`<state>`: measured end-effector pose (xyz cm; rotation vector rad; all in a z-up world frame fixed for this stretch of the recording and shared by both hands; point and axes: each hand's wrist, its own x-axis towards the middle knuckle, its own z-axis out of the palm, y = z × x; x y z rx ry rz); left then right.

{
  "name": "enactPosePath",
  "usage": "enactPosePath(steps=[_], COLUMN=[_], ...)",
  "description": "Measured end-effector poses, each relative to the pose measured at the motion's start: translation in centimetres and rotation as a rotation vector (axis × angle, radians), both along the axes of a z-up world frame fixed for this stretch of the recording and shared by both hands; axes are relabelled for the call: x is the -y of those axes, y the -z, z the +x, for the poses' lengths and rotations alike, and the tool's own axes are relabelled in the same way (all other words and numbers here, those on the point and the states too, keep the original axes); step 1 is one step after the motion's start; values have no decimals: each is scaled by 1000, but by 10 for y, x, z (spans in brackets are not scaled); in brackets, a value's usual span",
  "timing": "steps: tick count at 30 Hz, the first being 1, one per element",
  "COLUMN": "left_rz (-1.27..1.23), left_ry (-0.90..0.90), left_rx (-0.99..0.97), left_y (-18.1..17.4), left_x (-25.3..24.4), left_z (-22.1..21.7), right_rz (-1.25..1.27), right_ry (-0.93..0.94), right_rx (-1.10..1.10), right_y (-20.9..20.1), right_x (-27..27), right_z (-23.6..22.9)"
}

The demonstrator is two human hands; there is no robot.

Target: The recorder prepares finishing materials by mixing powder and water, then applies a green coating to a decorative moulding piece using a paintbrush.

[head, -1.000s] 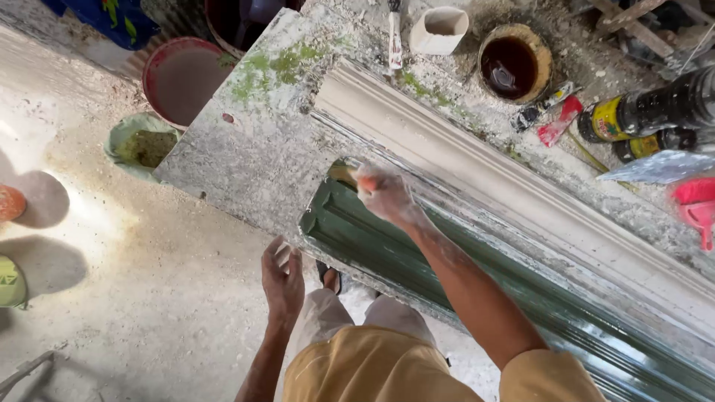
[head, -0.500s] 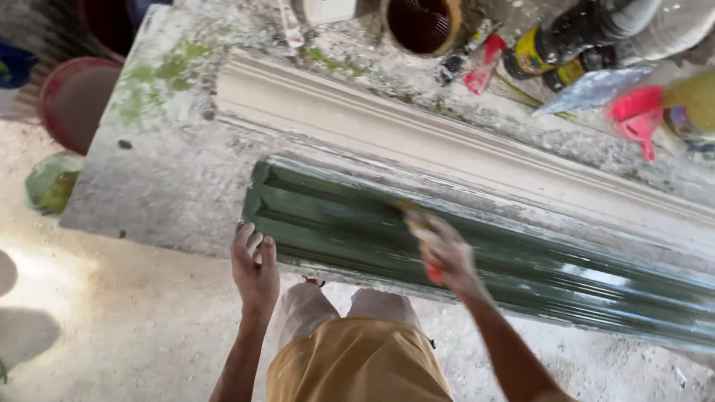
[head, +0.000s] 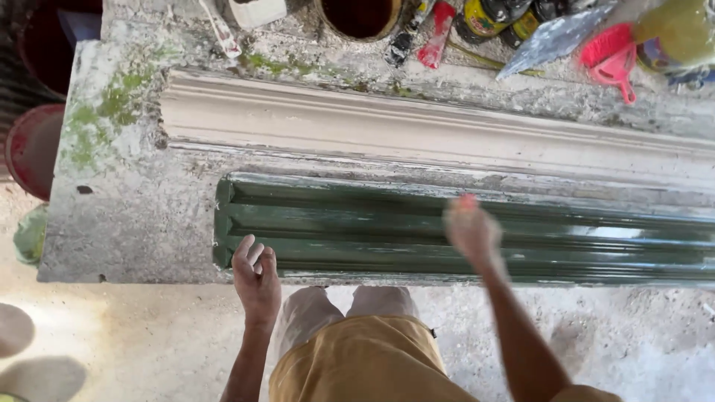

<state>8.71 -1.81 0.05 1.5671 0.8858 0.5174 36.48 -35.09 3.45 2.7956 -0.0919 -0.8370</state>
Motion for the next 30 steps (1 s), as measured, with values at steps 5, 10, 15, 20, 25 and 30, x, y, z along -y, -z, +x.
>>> enactPosePath(steps=[5,10,15,20,25,30], left_rz=[34,97,96,34,139,31], left_ry=[32,67,86,44,158,165], left_rx=[-29,12,188,53,-99,22], left_y=[-7,-13,-16,2,-17,1], left_x=[-16,-28,-20,36,130,242], left_z=[4,6,7,20,85,144], right_rz=[690,1402,796,444,364,390], right_ry=[-468,-298,-283,-189,-159,-298], right_rx=[-52,-203,-220,104,203,390], right_y=[23,63,21,32,-15,-4], right_x=[-220,-291,-154,98,305,528], right_z=[-65,-59,-23,28,95,167])
